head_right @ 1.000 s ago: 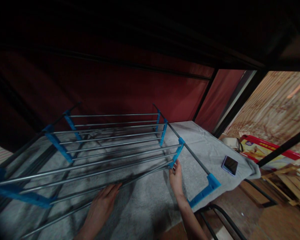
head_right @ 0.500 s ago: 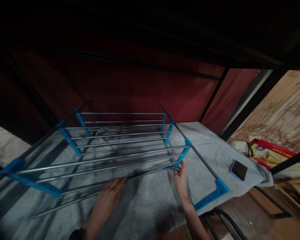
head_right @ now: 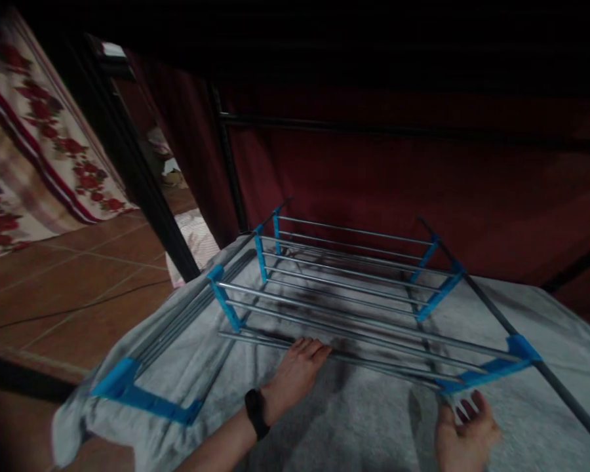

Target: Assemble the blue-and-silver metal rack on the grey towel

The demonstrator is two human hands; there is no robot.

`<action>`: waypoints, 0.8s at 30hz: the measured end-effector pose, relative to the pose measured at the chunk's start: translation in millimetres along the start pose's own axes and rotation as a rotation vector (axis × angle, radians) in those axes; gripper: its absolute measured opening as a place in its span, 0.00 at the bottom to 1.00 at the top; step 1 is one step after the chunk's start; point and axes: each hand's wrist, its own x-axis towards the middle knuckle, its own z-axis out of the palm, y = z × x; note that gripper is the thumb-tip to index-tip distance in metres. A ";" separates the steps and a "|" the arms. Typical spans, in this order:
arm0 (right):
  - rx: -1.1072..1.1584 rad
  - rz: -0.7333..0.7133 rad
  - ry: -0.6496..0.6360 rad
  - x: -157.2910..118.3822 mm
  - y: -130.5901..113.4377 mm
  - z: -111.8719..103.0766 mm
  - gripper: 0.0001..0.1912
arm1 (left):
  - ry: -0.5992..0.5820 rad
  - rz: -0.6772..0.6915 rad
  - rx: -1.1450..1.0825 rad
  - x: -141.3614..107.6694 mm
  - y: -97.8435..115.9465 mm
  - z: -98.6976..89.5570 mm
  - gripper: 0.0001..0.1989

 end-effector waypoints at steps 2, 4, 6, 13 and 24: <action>-0.125 -0.269 0.005 -11.6 -10.7 5.8 0.36 | 0.000 0.011 0.005 -1.8 -0.4 3.3 0.22; -0.154 -0.537 -0.079 -22.1 -30.3 19.0 0.29 | 0.004 0.024 0.008 -3.9 -0.3 5.4 0.20; -0.142 -0.733 -0.202 -29.3 -52.5 38.2 0.24 | 0.018 0.030 0.006 -4.9 0.6 5.0 0.22; -0.220 -1.035 -0.399 -23.4 -81.4 88.5 0.18 | 0.062 0.038 -0.025 -1.3 2.2 -3.0 0.26; -0.287 -1.147 -0.439 -2.5 -63.9 88.2 0.21 | 1.181 -0.785 -0.605 -86.3 -76.0 10.7 0.09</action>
